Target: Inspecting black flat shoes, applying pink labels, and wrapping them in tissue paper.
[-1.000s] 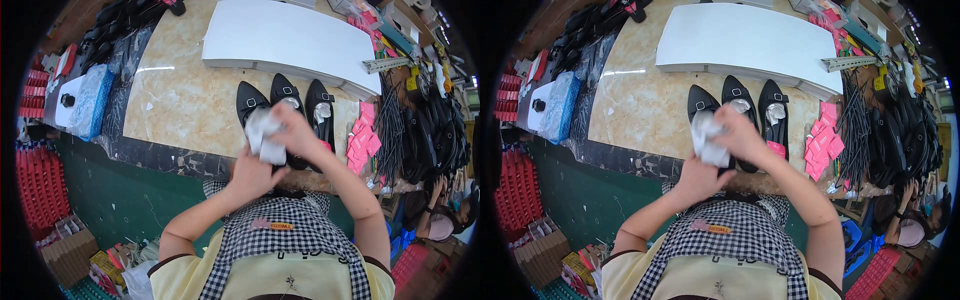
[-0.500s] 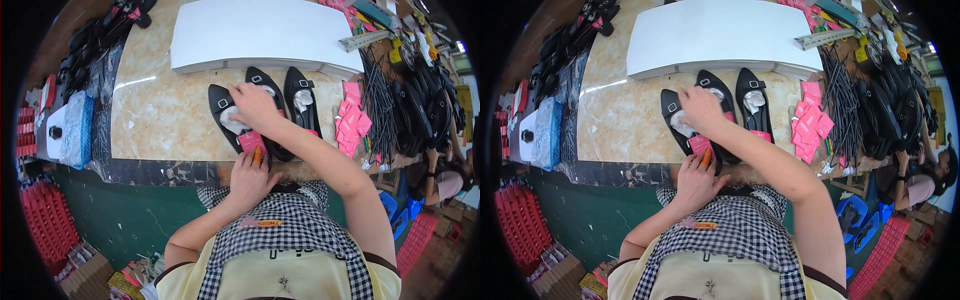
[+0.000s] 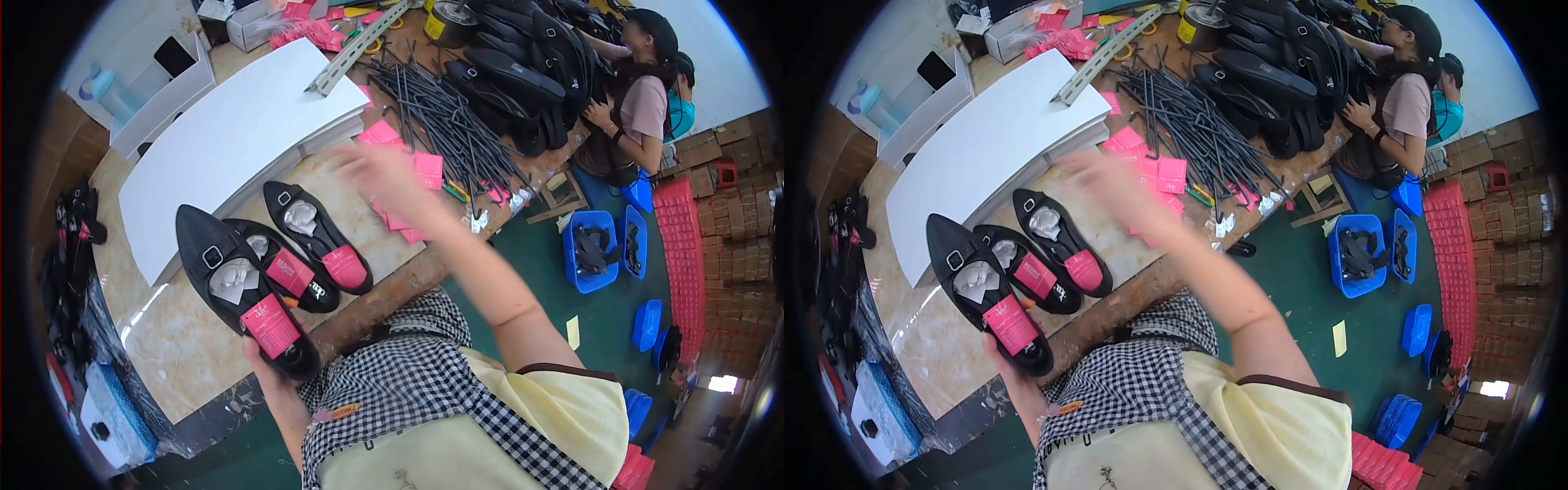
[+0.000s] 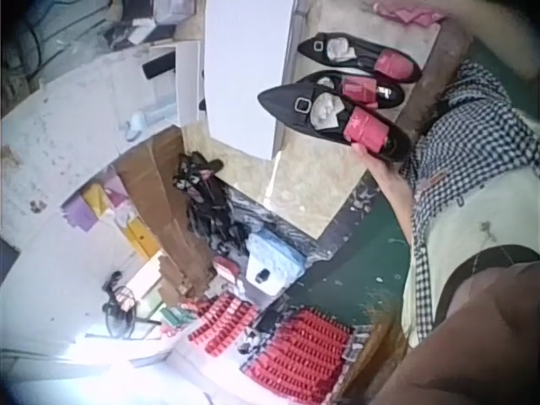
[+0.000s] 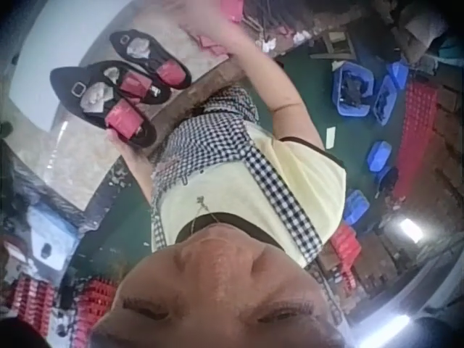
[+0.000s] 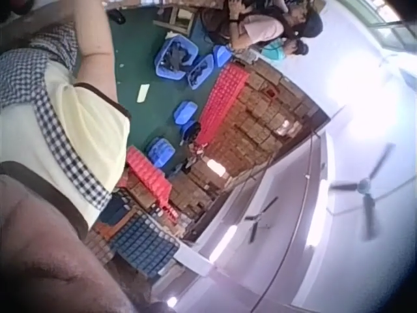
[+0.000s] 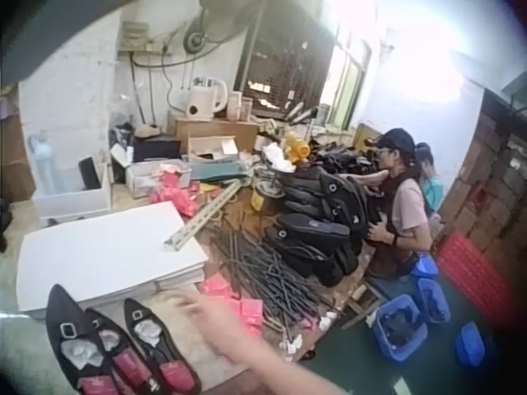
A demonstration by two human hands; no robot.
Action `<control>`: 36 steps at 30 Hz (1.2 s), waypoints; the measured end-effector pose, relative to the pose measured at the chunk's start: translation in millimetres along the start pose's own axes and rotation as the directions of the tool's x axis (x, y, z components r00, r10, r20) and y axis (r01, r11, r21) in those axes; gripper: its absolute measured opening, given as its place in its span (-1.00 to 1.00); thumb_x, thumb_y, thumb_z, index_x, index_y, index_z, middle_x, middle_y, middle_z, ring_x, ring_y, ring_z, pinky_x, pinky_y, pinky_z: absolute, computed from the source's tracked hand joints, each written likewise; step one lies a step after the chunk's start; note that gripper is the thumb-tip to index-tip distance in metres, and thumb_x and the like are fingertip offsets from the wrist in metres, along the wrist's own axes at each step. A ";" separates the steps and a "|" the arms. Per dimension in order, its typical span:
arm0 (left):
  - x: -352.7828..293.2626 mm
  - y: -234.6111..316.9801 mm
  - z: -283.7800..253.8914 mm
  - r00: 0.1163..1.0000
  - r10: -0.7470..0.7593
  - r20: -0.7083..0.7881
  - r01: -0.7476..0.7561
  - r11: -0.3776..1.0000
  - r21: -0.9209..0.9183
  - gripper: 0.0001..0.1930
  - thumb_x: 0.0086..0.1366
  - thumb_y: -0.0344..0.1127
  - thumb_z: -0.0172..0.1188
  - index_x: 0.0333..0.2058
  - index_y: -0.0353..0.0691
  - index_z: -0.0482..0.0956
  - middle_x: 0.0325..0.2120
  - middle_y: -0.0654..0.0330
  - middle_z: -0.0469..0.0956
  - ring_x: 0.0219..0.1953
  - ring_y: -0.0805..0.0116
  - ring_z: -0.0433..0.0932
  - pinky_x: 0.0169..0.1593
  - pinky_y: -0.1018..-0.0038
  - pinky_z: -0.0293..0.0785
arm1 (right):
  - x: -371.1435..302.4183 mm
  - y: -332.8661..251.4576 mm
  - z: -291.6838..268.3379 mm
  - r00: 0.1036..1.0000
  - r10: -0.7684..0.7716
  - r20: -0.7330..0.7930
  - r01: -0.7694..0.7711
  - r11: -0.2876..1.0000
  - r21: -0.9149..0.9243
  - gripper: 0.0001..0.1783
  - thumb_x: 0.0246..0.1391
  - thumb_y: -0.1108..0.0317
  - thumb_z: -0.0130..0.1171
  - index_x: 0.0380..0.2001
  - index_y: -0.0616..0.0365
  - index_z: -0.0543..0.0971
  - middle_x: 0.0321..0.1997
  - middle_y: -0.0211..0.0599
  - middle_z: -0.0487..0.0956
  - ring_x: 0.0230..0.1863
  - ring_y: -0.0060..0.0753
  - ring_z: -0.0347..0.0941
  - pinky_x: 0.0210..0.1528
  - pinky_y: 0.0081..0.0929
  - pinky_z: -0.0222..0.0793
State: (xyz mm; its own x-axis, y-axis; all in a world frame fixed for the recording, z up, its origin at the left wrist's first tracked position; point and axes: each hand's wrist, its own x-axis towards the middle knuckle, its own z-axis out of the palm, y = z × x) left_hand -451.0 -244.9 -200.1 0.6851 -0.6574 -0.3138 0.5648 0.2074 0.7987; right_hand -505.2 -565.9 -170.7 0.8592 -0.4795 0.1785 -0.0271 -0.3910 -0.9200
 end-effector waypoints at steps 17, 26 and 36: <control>68.6 -7.7 -5.0 0.947 0.011 -0.322 -0.071 0.982 -0.174 0.04 0.19 0.61 -0.42 0.10 -0.37 0.39 -0.19 -0.02 0.60 -0.28 0.15 0.65 -0.19 0.25 0.65 | -57.0 -88.8 -7.9 0.904 0.350 0.246 -0.323 0.935 -0.147 -0.47 0.03 0.37 0.35 0.12 0.13 0.53 -0.80 -0.51 0.37 -0.70 -0.80 0.21 -0.59 -0.63 0.17; 42.7 7.7 0.4 0.947 0.161 -0.279 -0.143 0.986 0.085 0.01 0.26 0.55 -0.56 0.13 -0.32 0.37 -0.08 0.07 0.57 -0.05 0.25 0.58 0.03 0.33 0.53 | -29.5 -109.4 69.2 0.777 0.297 0.555 -0.416 0.904 0.098 -0.58 0.19 0.41 0.15 0.12 0.23 0.51 -0.72 -0.47 0.45 -0.67 -0.77 0.32 -0.60 -0.58 0.23; 37.2 -17.7 1.7 0.896 0.340 -0.287 -0.266 0.926 0.267 -0.05 0.33 0.47 -0.56 0.20 -0.30 0.34 0.12 0.11 0.45 0.18 0.24 0.39 0.30 0.33 0.20 | -35.7 -110.4 119.4 0.968 -0.229 0.107 0.242 0.961 -0.135 -0.79 0.12 0.37 0.17 -0.19 0.19 0.59 -0.71 -0.18 0.48 -0.67 -0.18 0.49 -0.63 -0.28 0.32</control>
State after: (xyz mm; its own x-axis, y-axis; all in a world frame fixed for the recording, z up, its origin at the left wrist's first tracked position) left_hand -436.3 -274.2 -225.1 0.9376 -0.3101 -0.1571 0.2183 0.1734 0.9604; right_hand -471.8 -411.9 -117.2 0.8922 -0.2906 0.3457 0.1130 -0.5975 -0.7939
